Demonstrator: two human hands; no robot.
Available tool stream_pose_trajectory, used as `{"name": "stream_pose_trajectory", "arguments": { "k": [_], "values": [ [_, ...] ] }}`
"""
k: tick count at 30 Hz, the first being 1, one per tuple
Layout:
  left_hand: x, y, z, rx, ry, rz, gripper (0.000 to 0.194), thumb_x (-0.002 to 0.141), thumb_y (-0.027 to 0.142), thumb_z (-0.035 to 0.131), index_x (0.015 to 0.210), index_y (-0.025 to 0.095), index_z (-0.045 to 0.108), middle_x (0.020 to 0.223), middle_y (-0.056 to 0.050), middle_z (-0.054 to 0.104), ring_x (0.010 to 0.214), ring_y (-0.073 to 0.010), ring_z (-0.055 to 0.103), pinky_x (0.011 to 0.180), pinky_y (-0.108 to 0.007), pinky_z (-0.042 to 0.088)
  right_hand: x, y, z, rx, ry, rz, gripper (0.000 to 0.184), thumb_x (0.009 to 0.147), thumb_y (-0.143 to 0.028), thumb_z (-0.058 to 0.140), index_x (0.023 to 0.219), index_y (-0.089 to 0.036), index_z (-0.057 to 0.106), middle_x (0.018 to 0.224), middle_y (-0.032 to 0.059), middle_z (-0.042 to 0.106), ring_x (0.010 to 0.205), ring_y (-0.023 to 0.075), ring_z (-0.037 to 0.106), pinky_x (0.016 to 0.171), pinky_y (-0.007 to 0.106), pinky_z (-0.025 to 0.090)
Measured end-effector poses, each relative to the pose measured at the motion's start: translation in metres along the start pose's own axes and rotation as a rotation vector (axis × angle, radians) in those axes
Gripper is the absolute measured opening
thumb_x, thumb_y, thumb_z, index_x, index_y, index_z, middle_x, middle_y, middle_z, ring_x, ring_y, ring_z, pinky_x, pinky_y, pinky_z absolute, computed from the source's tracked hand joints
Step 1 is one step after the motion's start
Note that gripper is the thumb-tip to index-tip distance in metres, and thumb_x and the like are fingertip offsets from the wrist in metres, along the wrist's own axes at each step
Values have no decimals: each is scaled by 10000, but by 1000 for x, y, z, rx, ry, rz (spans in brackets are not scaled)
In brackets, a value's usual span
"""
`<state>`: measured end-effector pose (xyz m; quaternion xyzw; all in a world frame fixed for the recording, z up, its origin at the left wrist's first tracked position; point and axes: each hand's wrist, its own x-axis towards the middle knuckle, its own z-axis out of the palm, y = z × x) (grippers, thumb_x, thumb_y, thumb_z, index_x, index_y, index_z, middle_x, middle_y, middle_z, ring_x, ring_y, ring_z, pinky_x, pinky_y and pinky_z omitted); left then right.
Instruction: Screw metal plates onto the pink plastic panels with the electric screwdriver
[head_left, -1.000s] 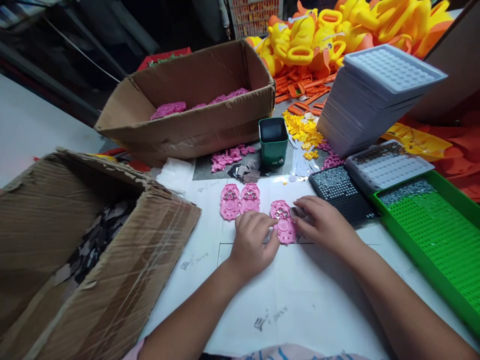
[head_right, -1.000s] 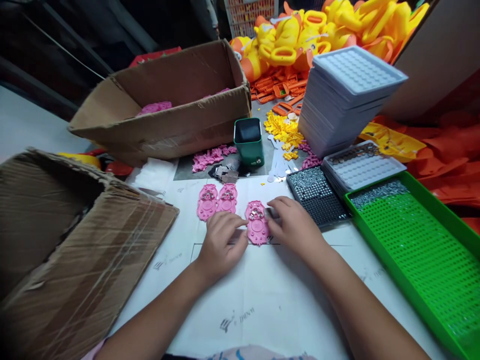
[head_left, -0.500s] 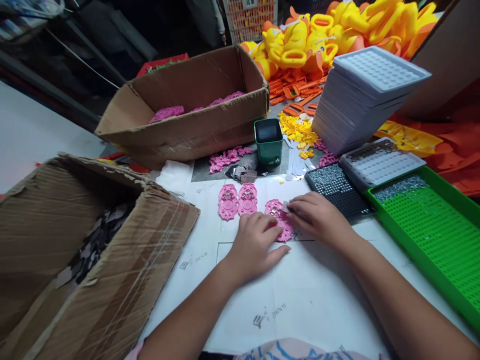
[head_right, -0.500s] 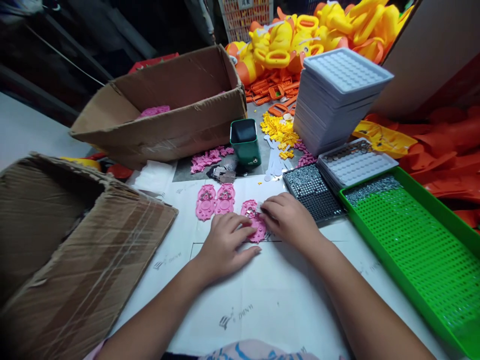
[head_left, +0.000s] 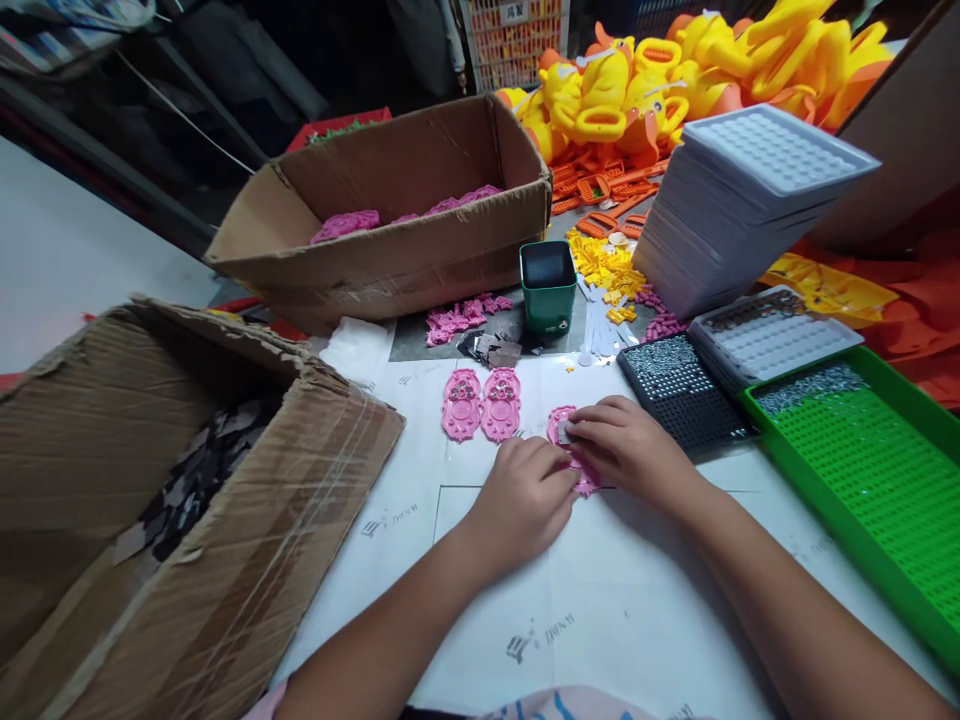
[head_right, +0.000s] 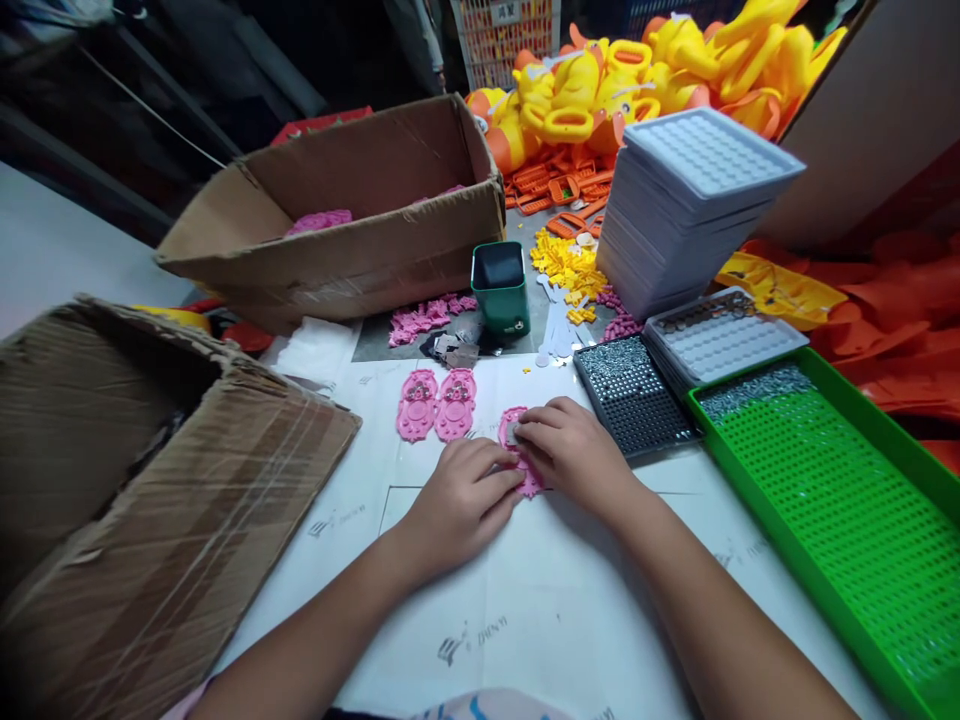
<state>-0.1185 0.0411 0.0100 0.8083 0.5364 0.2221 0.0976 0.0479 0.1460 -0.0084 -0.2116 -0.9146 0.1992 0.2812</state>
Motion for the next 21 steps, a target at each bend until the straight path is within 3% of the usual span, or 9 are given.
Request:
{"name": "stream_pose_trajectory", "arguments": {
  "k": [5,15,18,21],
  "values": [
    [0,-1,0,-4,-3,-3,118,855,149,553,923,157,649,944,-66,630,913,-216,542,802,-375,404,1,-1,-1,41,-10,18,176,877,-207,569,1013,-154,667,1031,109,712,877,228,578,761,402,531],
    [0,10,-6,12,-48,19,71,787,208,605,808,155,647,871,-67,618,838,-220,536,728,-367,405,0,-5,-14,174,-176,196,254,787,-203,650,1031,-142,613,1108,140,621,1044,248,568,906,429,506],
    [0,12,-7,-15,-5,30,109,785,258,615,776,151,635,850,-74,616,809,-217,541,702,-362,415,-1,-5,-20,165,-243,202,251,782,-201,656,1020,-129,619,1098,141,617,1049,252,568,914,428,503],
    [1,10,-7,-22,77,4,111,830,206,560,751,150,614,792,-68,608,741,-186,531,658,-332,424,-1,-6,-26,128,-252,163,238,782,-190,656,1008,-122,628,1108,152,616,1048,256,577,898,418,512]
  ]
}}
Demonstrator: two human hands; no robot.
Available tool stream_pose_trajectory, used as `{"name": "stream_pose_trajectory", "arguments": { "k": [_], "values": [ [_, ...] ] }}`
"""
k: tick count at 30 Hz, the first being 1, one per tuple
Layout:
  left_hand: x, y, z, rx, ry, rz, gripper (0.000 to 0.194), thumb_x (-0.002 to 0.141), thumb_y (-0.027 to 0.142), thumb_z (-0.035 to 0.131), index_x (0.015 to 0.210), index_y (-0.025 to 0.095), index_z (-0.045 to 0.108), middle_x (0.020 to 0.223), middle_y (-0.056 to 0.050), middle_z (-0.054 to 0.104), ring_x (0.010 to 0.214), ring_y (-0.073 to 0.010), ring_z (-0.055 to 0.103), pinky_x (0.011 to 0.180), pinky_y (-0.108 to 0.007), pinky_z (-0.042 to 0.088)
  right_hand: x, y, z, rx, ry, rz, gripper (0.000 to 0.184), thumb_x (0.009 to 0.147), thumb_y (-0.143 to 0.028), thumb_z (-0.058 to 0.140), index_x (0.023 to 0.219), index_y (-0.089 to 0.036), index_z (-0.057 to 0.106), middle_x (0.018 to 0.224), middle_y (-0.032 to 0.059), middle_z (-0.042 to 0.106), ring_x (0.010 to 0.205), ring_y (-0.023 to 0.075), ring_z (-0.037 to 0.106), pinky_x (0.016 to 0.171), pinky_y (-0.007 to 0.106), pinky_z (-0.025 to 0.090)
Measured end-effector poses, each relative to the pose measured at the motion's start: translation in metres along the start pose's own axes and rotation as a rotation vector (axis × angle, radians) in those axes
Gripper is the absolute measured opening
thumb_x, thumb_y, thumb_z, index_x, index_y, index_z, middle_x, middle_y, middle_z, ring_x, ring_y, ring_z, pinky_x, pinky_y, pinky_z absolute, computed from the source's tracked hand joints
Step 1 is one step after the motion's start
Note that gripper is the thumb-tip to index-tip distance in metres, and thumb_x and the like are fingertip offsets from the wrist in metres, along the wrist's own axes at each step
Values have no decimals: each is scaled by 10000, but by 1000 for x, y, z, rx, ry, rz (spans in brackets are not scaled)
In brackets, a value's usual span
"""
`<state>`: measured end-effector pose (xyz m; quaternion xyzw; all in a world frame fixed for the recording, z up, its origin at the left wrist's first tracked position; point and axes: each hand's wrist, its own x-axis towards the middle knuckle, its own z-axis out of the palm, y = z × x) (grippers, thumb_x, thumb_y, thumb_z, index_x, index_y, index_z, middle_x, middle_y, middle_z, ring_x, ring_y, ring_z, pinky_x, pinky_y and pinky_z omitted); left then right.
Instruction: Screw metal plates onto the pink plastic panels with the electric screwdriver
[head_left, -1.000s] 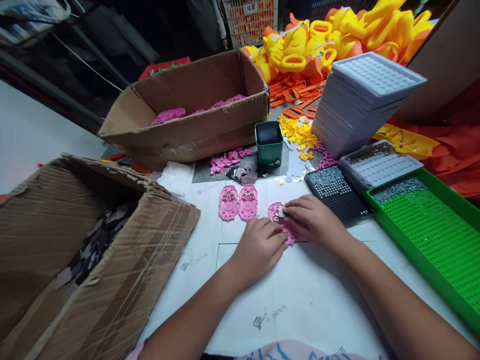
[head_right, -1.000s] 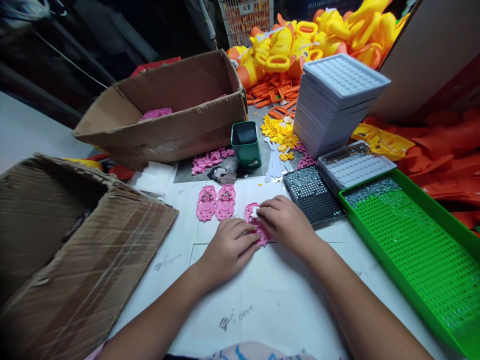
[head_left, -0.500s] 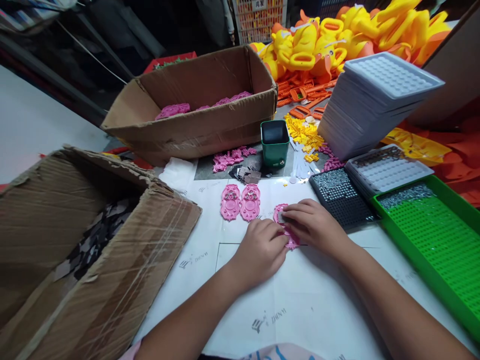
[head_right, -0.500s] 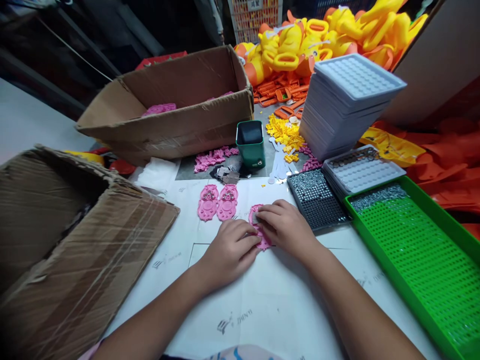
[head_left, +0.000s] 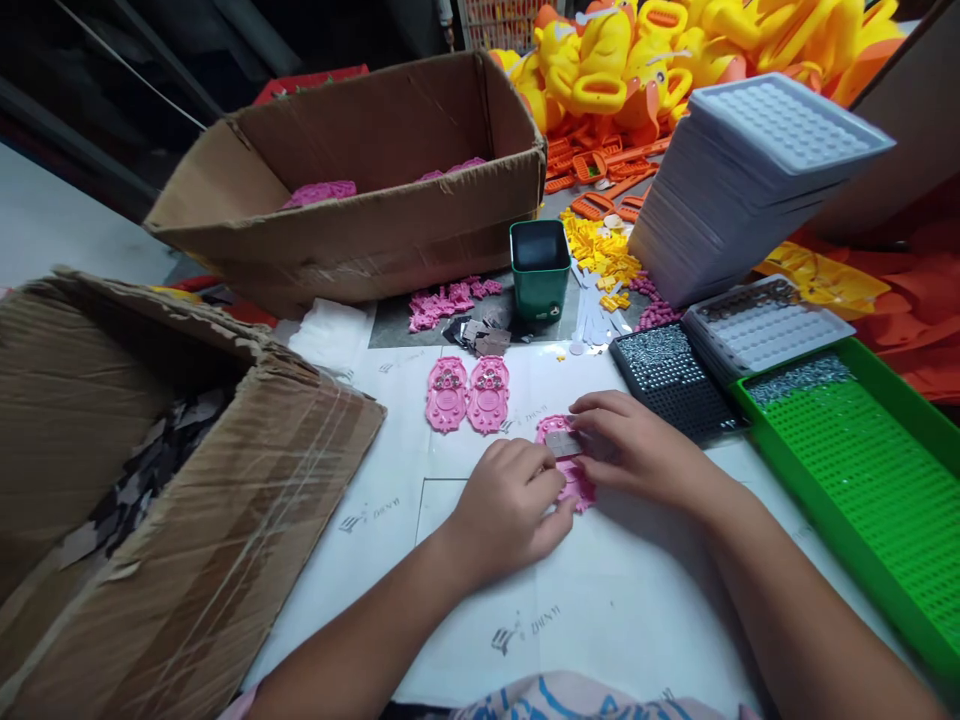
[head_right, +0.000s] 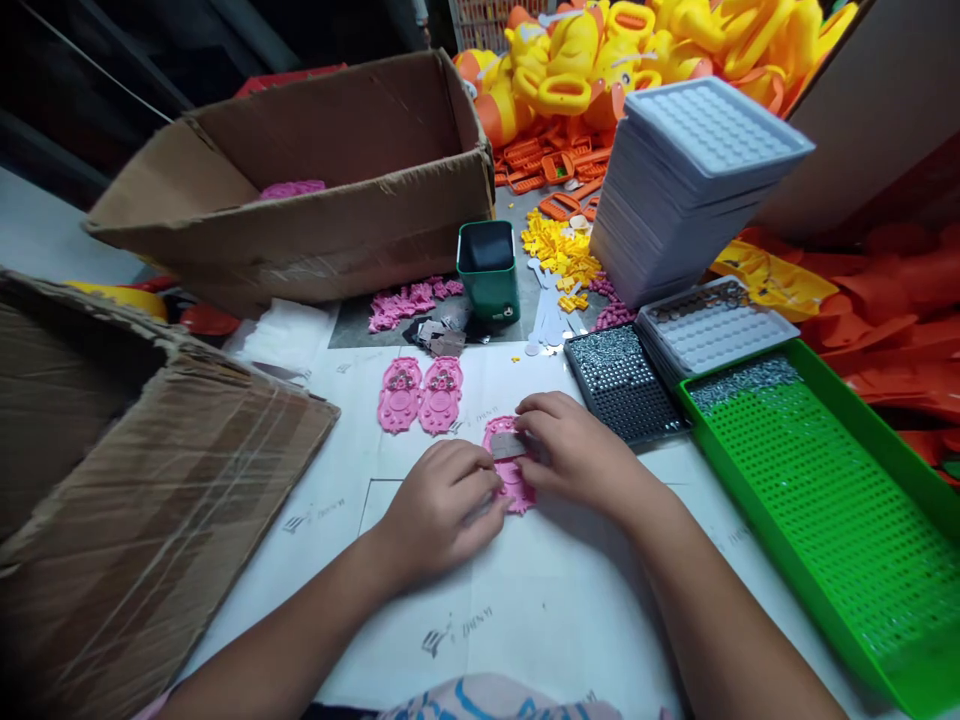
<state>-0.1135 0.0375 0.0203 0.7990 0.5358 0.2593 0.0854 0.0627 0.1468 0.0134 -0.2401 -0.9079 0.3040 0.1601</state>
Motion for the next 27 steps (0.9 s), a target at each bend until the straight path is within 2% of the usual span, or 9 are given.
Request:
{"name": "stream_pose_trajectory", "arguments": {
  "k": [3,5,6,9,12,21,27],
  "values": [
    [0,-4,3,11,104,-65,105,862,172,534,781,151,597,782,-69,606,733,-178,536,662,-324,453,-1,0,-2,-37,4,-21,226,795,-189,642,1008,-117,634,1092,157,624,1019,259,587,875,419,521],
    [0,-6,7,10,155,-100,61,862,171,555,888,143,603,862,-87,624,801,-196,564,710,-341,483,-1,0,-1,-49,-4,-14,214,815,-199,621,1008,-110,638,1061,155,632,990,260,589,860,425,523],
    [0,-6,9,7,165,-109,104,860,173,569,953,140,600,918,-99,632,848,-208,577,739,-353,495,-1,0,0,-53,-6,-8,212,827,-208,608,1010,-105,639,1052,156,634,982,262,589,855,429,523],
    [-1,-7,14,-11,134,-128,255,854,187,597,1102,139,565,1080,-121,634,983,-241,587,833,-393,502,-1,1,1,-52,-9,1,222,856,-219,574,1036,-105,636,1057,159,633,991,263,582,853,429,520],
    [-1,-8,14,-68,76,-159,312,849,180,596,1154,146,538,1154,-119,625,1059,-251,569,898,-418,486,-1,2,1,-37,-24,-11,212,863,-215,565,1038,-120,637,1057,146,635,996,253,577,858,417,514],
    [0,-7,7,-146,-34,-218,322,812,165,618,1128,132,562,1076,-106,627,997,-259,548,867,-433,471,0,0,-3,-9,-76,-45,155,839,-219,607,958,-133,657,1016,135,649,967,243,581,838,399,505],
    [-1,-7,8,-159,-28,-212,336,826,181,604,1158,161,557,1129,-103,625,1022,-261,544,878,-434,462,0,-1,-5,12,-77,-39,139,829,-201,617,954,-151,651,1033,134,651,983,240,586,849,400,502]
  ]
}}
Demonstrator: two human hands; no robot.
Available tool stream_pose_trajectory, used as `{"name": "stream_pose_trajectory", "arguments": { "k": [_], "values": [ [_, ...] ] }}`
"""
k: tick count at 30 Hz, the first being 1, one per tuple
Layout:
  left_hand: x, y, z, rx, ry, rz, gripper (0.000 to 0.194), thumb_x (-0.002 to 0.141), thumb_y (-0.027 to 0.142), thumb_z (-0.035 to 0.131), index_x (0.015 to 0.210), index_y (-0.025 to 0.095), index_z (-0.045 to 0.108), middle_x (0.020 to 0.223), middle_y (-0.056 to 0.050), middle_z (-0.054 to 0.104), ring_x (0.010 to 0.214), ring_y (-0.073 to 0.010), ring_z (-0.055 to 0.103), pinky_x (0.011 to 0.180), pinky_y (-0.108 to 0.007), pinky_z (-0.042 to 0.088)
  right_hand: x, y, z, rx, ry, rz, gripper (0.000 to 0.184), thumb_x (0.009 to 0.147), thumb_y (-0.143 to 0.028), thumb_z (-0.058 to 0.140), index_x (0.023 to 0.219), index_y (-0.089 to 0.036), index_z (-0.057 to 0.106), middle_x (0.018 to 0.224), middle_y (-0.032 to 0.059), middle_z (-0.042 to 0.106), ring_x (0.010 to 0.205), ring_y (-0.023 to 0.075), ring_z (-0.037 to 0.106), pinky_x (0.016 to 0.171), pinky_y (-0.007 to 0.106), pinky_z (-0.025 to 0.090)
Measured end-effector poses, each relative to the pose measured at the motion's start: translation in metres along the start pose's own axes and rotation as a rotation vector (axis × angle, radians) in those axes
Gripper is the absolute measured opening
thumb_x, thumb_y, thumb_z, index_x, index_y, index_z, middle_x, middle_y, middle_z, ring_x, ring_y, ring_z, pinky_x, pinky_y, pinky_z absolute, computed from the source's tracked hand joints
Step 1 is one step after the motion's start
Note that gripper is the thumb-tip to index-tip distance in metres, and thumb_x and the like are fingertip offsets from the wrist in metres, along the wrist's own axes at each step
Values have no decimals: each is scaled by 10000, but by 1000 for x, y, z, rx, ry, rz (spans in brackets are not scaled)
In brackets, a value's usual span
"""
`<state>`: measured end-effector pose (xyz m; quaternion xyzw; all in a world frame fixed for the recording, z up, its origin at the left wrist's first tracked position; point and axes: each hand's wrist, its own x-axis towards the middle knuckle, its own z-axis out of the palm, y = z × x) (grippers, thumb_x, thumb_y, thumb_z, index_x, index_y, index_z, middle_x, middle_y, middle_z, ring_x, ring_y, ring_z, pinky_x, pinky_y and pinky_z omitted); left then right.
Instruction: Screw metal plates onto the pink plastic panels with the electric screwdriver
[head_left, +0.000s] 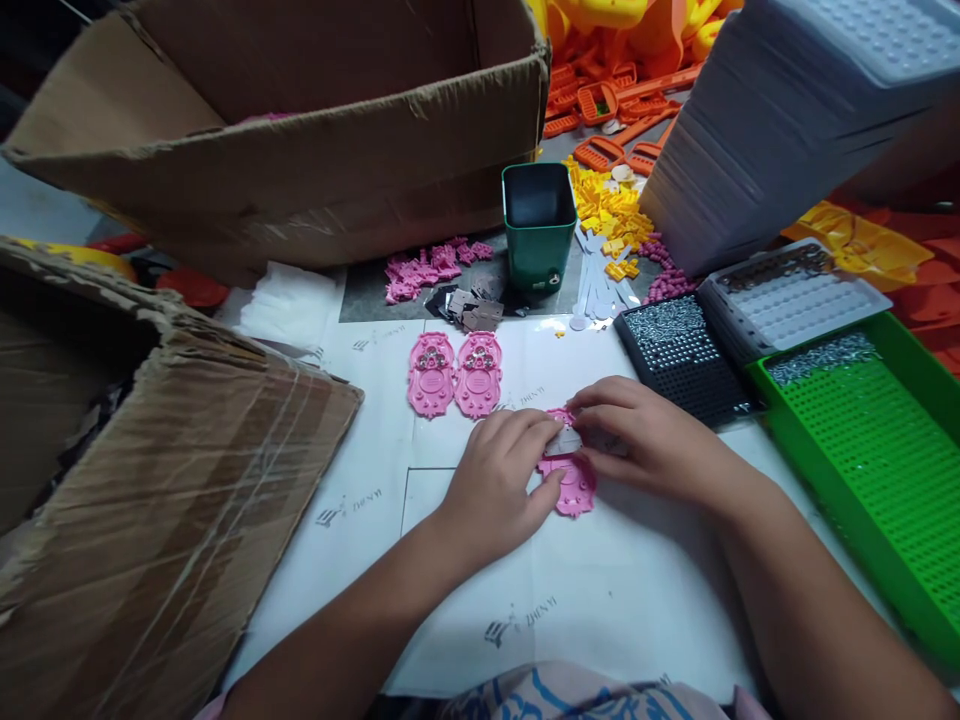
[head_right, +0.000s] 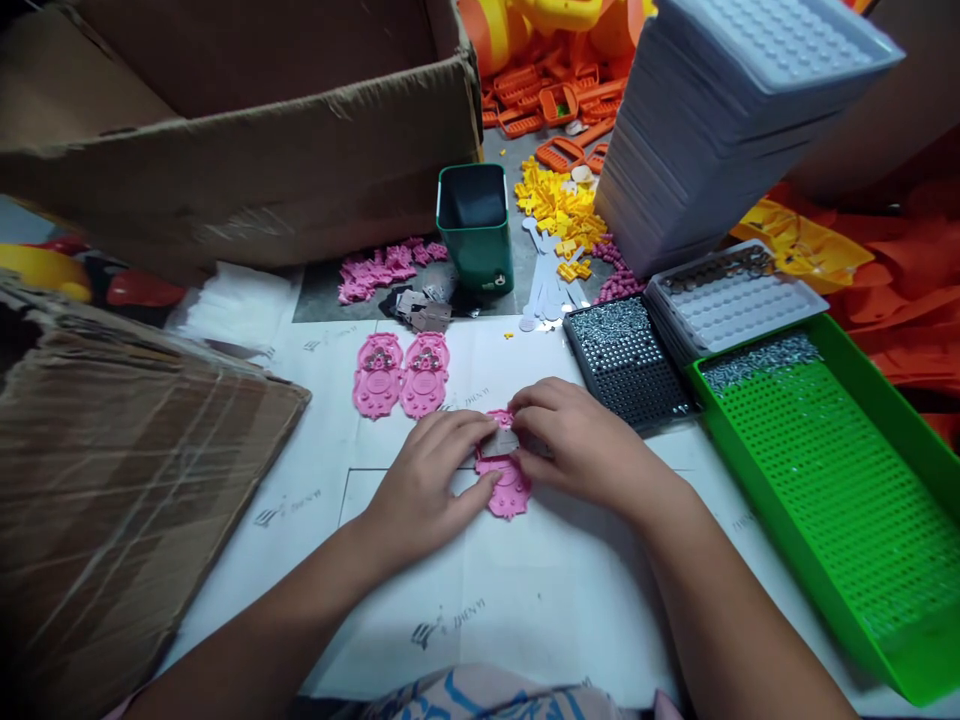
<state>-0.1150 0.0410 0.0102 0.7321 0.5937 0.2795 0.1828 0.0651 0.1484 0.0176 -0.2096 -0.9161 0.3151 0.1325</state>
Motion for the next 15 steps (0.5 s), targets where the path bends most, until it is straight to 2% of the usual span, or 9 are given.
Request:
{"name": "stream_pose_trajectory", "arguments": {
  "k": [6,15],
  "values": [
    [1,0,0,19,-8,26,322,824,169,607,1145,145,597,1139,-94,654,991,-258,543,850,-436,474,0,1,1,-7,2,1,139,835,-201,611,959,-148,645,1032,126,653,987,237,584,851,391,499],
    [4,-4,5,73,78,118,168,880,145,574,1015,161,672,1054,-71,685,865,-199,542,758,-373,483,0,2,1,5,-3,5,123,852,-219,597,940,-147,644,1015,123,659,972,237,583,841,399,500]
  ]
}}
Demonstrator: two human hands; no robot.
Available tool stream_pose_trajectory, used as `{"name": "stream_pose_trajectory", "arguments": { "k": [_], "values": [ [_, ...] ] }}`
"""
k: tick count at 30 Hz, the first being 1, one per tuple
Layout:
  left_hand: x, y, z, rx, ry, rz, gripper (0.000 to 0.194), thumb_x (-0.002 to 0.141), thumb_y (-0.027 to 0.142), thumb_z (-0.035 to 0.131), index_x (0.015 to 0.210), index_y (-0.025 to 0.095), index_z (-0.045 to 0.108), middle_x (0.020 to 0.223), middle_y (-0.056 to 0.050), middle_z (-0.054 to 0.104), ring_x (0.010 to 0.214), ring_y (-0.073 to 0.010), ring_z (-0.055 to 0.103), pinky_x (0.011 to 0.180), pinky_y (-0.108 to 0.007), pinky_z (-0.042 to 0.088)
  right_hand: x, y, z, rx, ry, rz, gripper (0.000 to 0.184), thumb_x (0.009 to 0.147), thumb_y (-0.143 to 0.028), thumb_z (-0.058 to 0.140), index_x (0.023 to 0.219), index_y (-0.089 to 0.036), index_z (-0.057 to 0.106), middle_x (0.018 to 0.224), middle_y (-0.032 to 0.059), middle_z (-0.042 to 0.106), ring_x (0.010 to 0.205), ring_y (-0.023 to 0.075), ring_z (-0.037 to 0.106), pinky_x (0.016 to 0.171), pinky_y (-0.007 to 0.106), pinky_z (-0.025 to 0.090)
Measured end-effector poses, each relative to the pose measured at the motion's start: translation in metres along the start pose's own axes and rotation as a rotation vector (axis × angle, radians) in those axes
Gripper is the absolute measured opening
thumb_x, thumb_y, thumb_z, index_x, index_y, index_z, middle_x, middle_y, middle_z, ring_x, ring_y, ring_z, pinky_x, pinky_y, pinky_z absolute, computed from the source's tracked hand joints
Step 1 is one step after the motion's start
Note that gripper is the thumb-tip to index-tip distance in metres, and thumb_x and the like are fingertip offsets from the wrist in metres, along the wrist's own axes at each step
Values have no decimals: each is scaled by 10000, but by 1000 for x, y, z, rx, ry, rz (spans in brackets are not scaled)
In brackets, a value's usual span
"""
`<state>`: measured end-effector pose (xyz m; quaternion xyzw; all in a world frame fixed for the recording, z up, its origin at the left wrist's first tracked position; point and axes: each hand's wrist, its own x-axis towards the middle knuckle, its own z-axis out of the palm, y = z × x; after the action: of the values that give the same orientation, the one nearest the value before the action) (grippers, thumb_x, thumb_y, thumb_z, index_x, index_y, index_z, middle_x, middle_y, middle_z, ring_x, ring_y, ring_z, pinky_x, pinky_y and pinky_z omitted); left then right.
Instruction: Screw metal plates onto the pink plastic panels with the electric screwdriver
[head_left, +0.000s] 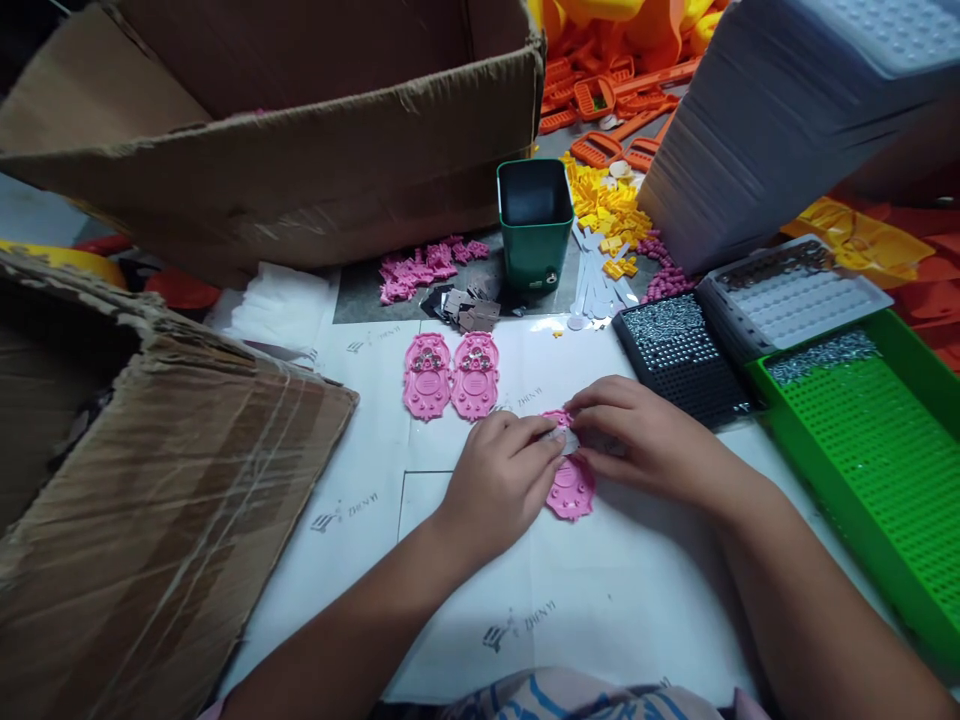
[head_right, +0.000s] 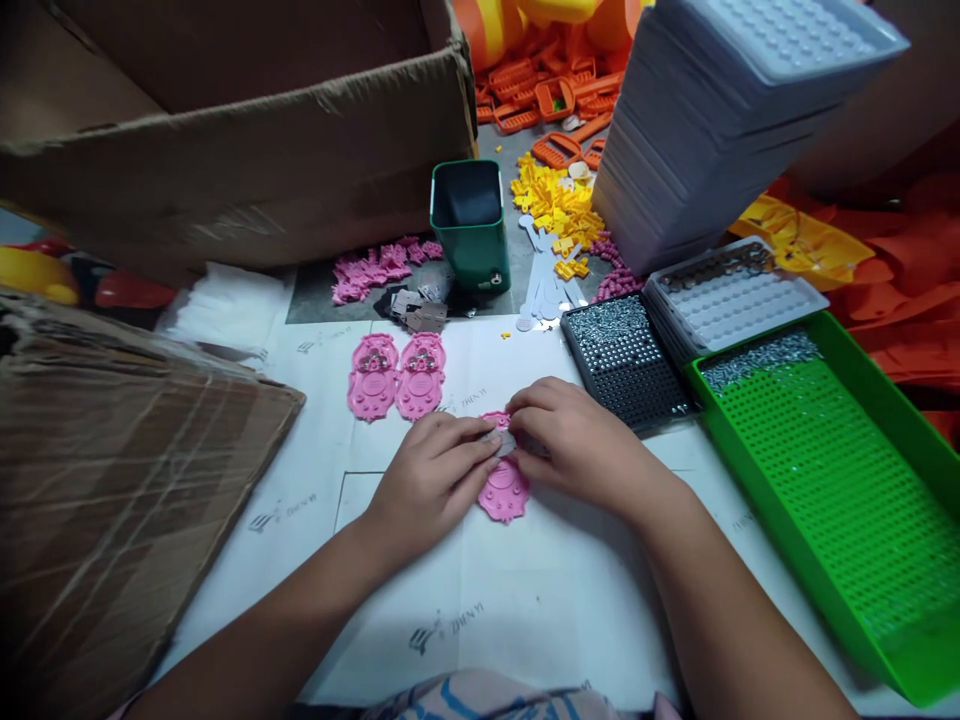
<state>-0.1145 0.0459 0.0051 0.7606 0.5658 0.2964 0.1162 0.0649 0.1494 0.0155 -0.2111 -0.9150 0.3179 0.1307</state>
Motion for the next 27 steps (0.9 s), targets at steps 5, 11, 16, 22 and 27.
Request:
{"name": "stream_pose_trajectory", "arguments": {
  "k": [5,11,16,22,27],
  "values": [
    [1,-1,1,0,19,-6,146,879,172,582,987,179,679,1016,-72,686,866,-202,554,751,-372,482,1,1,0,4,-10,9,100,836,-205,611,916,-152,639,1017,117,659,978,245,579,842,405,493],
    [1,-3,3,-26,35,-1,151,874,147,582,996,176,666,1012,-71,687,868,-200,571,751,-372,483,1,0,-1,13,-4,12,128,833,-207,614,949,-158,641,1030,120,655,988,241,580,854,403,492],
    [1,-4,4,-26,0,13,154,871,138,585,1002,168,658,1046,-75,677,874,-207,564,751,-381,472,1,2,0,20,6,10,119,827,-205,623,929,-151,648,1022,124,655,984,241,580,848,401,495],
    [3,-3,2,-10,-29,29,172,874,112,569,1020,162,645,1073,-69,674,879,-210,550,749,-384,470,1,4,1,41,3,8,114,829,-200,624,923,-141,650,1014,126,652,982,237,579,845,394,497],
    [4,-6,2,4,-40,68,159,886,116,540,1005,167,632,1060,-85,662,886,-211,555,747,-381,475,3,2,-1,44,7,17,92,833,-212,629,864,-133,664,995,124,669,952,231,593,837,381,499]
  ]
}}
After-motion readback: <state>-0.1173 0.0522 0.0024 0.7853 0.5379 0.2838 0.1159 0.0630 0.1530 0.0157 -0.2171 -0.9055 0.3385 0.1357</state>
